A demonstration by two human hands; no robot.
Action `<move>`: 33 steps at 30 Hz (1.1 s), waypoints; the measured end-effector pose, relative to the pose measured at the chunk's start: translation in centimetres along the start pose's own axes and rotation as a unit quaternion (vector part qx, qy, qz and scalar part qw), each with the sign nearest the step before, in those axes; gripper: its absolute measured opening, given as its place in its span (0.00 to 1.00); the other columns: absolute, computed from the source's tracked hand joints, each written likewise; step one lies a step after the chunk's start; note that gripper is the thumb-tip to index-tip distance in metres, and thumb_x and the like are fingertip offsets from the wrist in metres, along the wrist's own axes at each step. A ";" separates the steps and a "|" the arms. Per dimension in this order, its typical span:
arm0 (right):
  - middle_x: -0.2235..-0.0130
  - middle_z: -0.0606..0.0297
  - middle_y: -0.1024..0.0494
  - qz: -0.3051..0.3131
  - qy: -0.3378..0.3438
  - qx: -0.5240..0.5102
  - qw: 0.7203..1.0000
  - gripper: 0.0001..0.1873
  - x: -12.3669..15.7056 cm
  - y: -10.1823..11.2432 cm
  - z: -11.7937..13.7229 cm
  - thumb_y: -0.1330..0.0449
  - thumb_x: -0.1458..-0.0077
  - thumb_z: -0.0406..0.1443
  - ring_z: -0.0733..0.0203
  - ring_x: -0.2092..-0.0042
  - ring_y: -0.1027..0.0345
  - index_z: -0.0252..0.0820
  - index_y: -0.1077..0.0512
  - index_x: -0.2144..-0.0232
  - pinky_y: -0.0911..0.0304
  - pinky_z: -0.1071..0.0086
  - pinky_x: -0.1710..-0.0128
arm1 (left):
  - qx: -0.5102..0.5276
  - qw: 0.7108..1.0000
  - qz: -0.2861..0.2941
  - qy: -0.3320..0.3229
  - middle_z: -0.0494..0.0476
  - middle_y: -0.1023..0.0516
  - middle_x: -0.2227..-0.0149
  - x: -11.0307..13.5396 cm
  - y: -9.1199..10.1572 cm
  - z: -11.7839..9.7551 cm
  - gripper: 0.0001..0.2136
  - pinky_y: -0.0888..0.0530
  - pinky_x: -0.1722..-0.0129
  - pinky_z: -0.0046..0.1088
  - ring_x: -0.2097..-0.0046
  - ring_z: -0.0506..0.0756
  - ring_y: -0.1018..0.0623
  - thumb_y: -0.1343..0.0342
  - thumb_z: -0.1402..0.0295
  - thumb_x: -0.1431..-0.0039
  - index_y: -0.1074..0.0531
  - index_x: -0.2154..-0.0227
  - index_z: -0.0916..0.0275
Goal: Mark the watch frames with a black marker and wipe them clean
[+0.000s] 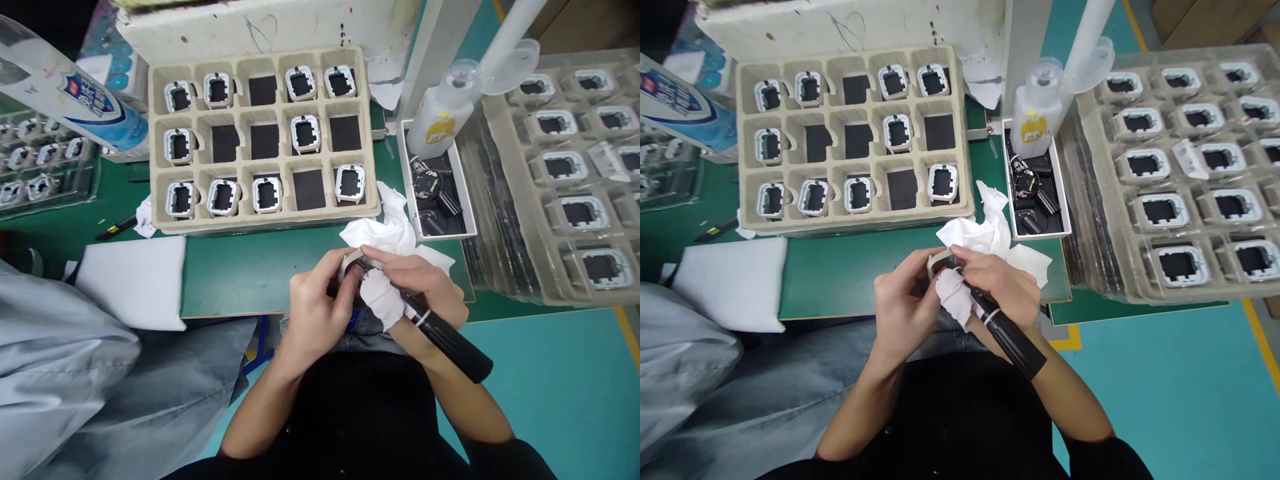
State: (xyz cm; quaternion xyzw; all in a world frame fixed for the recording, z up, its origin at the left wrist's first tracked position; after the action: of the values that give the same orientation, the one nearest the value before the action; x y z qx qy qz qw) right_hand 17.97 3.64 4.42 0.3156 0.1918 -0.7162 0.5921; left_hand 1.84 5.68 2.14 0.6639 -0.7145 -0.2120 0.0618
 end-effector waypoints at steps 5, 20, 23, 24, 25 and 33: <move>0.58 0.67 0.09 0.028 -0.026 -0.007 0.999 0.13 -0.2 -0.1 -0.1 0.26 0.40 0.27 0.43 0.47 0.11 0.49 0.20 0.57 0.10 0.54 0.50 | 0.050 0.998 0.007 0.049 0.53 0.14 0.65 0.0 -0.1 1.0 0.08 0.21 0.64 0.24 0.66 0.52 0.17 0.40 0.70 0.26 0.18 0.50 0.60; 0.67 0.68 0.14 -0.133 -0.090 -0.051 0.986 0.12 0.7 2.9 -0.8 0.26 0.36 0.37 0.57 0.75 0.22 0.49 0.17 0.51 0.27 0.63 0.79 | 0.295 0.933 0.046 0.199 0.57 0.12 0.64 -0.4 -0.7 2.4 0.11 0.20 0.75 0.24 0.74 0.51 0.17 0.30 0.63 0.31 0.20 0.51 0.63; 0.68 0.68 0.14 -0.115 -0.107 -0.022 0.987 0.11 0.7 2.6 -0.6 0.28 0.33 0.37 0.58 0.75 0.23 0.50 0.17 0.49 0.27 0.63 0.78 | 0.299 0.933 0.034 0.199 0.57 0.12 0.64 -0.3 -0.7 2.5 0.11 0.20 0.75 0.24 0.73 0.51 0.17 0.30 0.64 0.31 0.20 0.51 0.63; 0.68 0.68 0.15 -0.119 -0.113 -0.007 0.986 0.10 0.9 2.7 -0.6 0.28 0.34 0.37 0.57 0.75 0.22 0.50 0.17 0.50 0.26 0.62 0.77 | 0.299 0.933 0.028 0.199 0.57 0.12 0.64 -0.3 -0.7 2.5 0.11 0.20 0.76 0.24 0.74 0.51 0.17 0.30 0.65 0.31 0.20 0.51 0.63; 0.68 0.68 0.15 -0.126 -0.118 0.008 0.985 0.10 1.1 2.9 -0.7 0.27 0.35 0.37 0.57 0.74 0.22 0.50 0.17 0.51 0.26 0.62 0.76 | 0.297 0.934 0.022 0.200 0.57 0.12 0.64 -0.3 -0.7 2.6 0.11 0.20 0.76 0.24 0.74 0.50 0.17 0.30 0.65 0.31 0.20 0.51 0.64; 0.65 0.66 0.17 -0.116 -0.145 0.038 0.982 0.15 1.6 2.7 -1.5 0.26 0.39 0.38 0.55 0.70 0.22 0.51 0.22 0.52 0.26 0.59 0.71 | 0.302 0.930 0.031 0.209 0.55 0.14 0.66 -0.5 -0.7 2.5 0.09 0.20 0.77 0.23 0.75 0.50 0.18 0.31 0.66 0.31 0.19 0.52 0.63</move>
State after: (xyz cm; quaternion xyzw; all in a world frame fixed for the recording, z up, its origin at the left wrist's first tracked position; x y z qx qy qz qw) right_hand 20.73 2.90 2.52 0.2064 0.1119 -0.8252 0.5137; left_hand 1.61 6.73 -0.25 0.6579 -0.7359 0.1594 0.0135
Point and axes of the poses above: each hand's wrist, its own x-axis away from the middle knuckle, its own y-axis out of the back of the hand, z = x × y, the point moved 8 cm from there along -x, towards the middle knuckle
